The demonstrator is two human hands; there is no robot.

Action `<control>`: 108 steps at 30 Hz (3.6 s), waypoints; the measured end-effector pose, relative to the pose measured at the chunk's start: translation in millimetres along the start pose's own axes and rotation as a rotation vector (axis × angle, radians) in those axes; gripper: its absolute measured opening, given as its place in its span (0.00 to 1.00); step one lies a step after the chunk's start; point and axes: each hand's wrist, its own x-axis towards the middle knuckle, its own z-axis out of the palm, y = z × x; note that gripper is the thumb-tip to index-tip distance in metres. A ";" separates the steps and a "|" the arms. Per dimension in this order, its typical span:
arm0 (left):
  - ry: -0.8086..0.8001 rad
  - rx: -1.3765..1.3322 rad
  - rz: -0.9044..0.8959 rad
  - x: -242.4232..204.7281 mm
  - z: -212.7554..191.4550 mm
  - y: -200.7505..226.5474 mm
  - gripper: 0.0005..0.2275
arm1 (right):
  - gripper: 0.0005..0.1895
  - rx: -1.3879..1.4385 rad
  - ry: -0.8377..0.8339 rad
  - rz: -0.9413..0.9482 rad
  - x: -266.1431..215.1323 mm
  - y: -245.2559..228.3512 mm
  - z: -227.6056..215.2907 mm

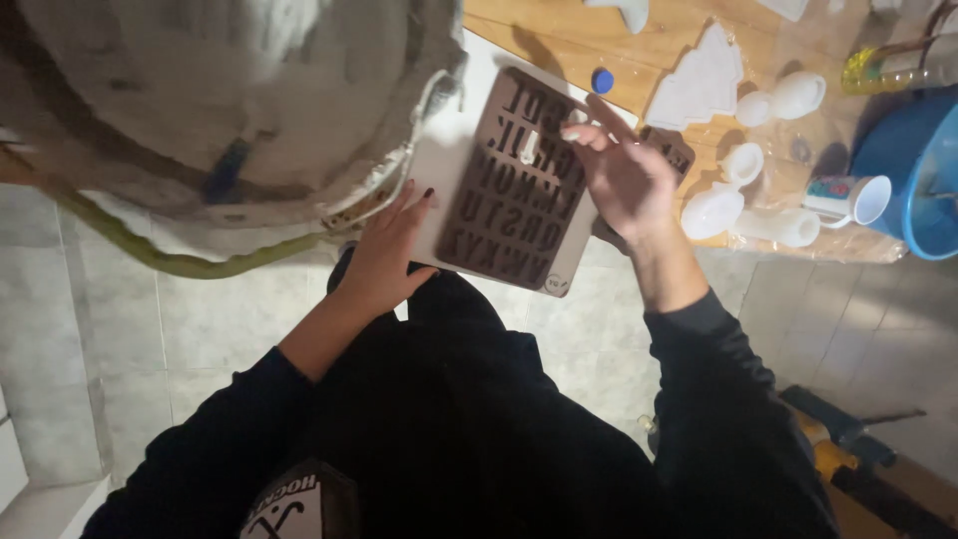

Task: The person is preparing alphabet silicone molds and filling them with a white paste or plaster mixture.

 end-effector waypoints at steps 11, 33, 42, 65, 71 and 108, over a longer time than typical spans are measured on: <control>0.094 -0.094 0.063 -13.4 -17.3 -19.8 0.45 | 0.50 -1.388 -0.246 -0.585 27.4 -35.8 194.2; -0.072 -0.082 0.094 9.1 0.3 -14.3 0.42 | 0.49 -1.503 0.257 -0.303 -39.2 93.6 24.0; -0.049 0.007 0.118 14.2 -0.3 -0.3 0.42 | 0.55 -1.641 0.270 -0.235 -16.2 121.5 20.6; -0.085 -0.010 0.116 5.2 -3.0 -9.6 0.42 | 0.50 -1.359 0.545 -0.136 -18.7 160.3 79.4; -0.090 -0.023 0.104 4.3 -6.4 -8.9 0.43 | 0.45 -1.245 0.567 -0.108 -19.2 163.4 80.8; 0.092 -0.089 0.091 -7.8 -11.5 -14.8 0.43 | 0.45 -2.007 -0.164 -0.680 -10.0 -75.7 170.2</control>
